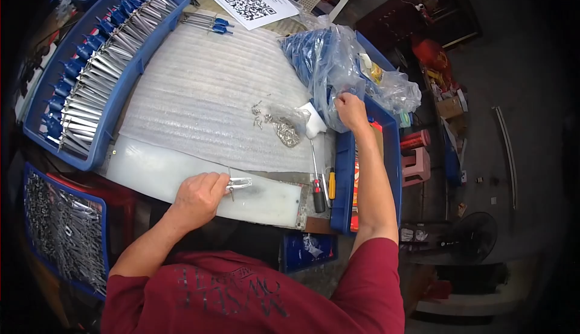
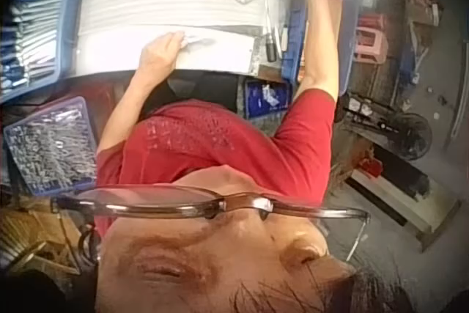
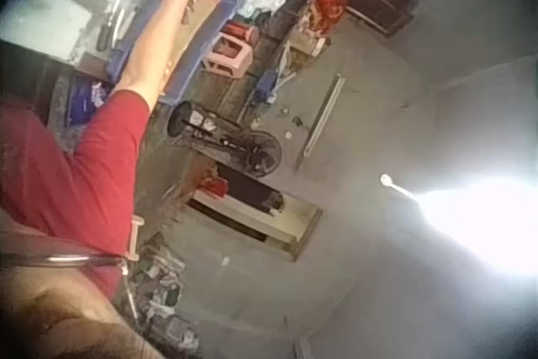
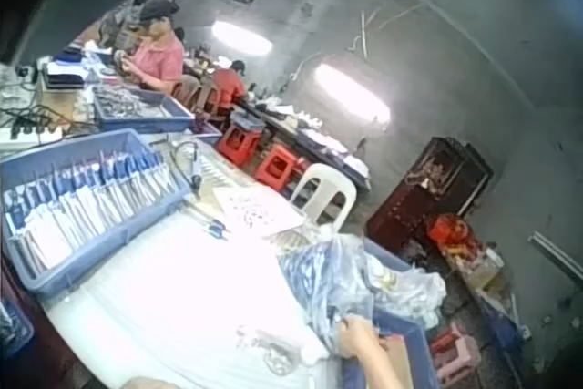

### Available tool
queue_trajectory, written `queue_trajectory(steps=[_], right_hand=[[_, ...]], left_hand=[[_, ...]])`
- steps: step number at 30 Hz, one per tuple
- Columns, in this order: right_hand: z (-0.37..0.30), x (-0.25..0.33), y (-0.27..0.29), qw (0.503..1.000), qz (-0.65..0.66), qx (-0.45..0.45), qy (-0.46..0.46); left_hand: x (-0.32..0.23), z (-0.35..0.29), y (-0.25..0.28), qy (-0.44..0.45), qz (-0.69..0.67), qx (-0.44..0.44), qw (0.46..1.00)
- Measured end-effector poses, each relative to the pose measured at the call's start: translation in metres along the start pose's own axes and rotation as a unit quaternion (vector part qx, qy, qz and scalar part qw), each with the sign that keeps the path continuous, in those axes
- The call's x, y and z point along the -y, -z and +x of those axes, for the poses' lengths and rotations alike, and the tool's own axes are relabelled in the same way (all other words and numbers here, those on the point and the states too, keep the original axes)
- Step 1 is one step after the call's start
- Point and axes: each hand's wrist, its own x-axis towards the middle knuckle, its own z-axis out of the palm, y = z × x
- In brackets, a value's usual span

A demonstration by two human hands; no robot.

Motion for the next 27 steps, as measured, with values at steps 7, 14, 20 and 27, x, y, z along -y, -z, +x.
queue_trajectory(steps=[7,14,20,27], right_hand=[[0.044,-0.041,-0.063,0.994,-0.044,0.094,0.032],[0.057,-0.059,-0.071,0.976,0.057,0.205,0.048],[0.058,-0.090,-0.090,0.973,0.125,0.192,0.030],[0.052,-0.075,-0.085,0.972,0.172,0.163,0.009]], left_hand=[[0.004,-0.002,-0.003,0.012,0.003,-0.017,1.000],[0.005,-0.006,-0.001,0.005,0.011,-0.004,1.000],[0.004,-0.007,-0.001,0.006,0.007,0.004,1.000],[0.005,-0.006,-0.004,-0.001,0.038,0.003,0.999]])
